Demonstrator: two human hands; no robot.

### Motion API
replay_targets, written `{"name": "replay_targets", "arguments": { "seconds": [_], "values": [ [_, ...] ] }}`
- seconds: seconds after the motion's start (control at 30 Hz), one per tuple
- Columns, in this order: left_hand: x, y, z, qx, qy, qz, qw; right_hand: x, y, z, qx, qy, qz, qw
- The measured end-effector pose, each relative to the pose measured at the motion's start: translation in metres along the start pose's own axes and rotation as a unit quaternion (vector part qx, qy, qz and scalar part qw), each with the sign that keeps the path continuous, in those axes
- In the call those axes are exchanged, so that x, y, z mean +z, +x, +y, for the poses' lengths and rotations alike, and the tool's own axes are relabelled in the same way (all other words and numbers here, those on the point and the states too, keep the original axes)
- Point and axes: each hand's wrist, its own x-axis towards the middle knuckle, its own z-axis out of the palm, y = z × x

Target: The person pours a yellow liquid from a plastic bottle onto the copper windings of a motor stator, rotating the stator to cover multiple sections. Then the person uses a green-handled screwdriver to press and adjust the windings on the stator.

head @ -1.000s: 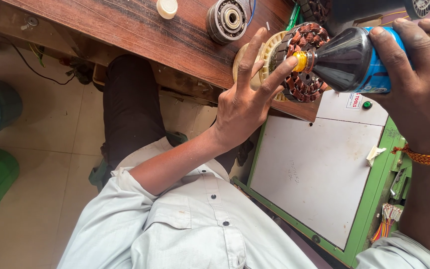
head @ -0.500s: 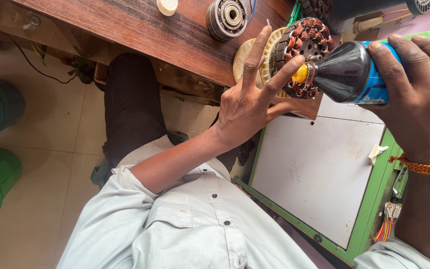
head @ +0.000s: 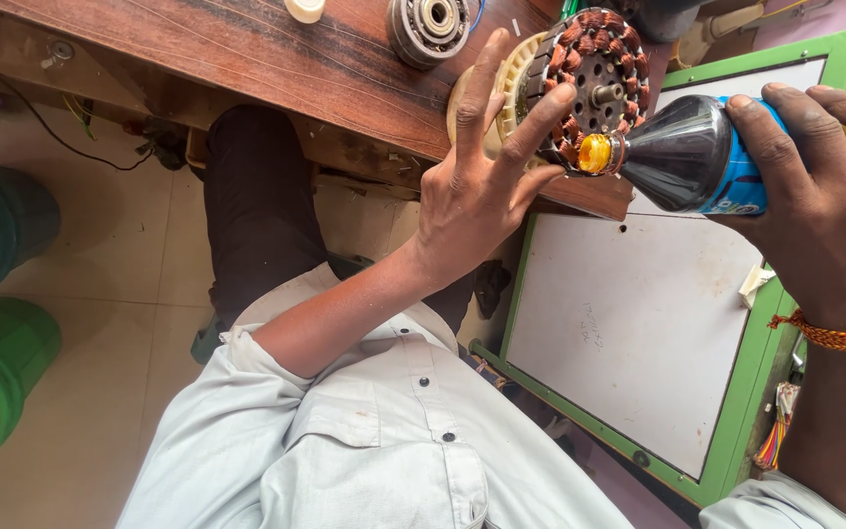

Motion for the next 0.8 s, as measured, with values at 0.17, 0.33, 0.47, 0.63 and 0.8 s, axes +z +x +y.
{"name": "replay_targets", "arguments": {
  "seconds": [0.17, 0.33, 0.47, 0.63, 0.8],
  "values": [
    [-0.002, 0.000, -0.001, -0.002, 0.002, 0.007, 1.000, 0.006, -0.011, 0.003, 0.019, 0.012, -0.006, 1.000],
    [-0.005, -0.001, -0.003, -0.008, 0.008, -0.006, 1.000, 0.016, -0.023, 0.009, 0.023, 0.012, -0.004, 1.000],
    [-0.007, -0.001, -0.003, -0.005, 0.005, -0.010, 1.000, 0.021, -0.031, 0.012, 0.039, 0.028, -0.006, 0.999],
    [-0.011, -0.001, -0.003, -0.003, 0.026, -0.014, 1.000, 0.029, -0.039, 0.015, 0.040, 0.027, 0.002, 0.999],
    [-0.012, -0.001, -0.007, 0.007, 0.021, -0.005, 1.000, 0.039, -0.046, 0.022, 0.053, 0.027, 0.000, 0.998]
  ]
}}
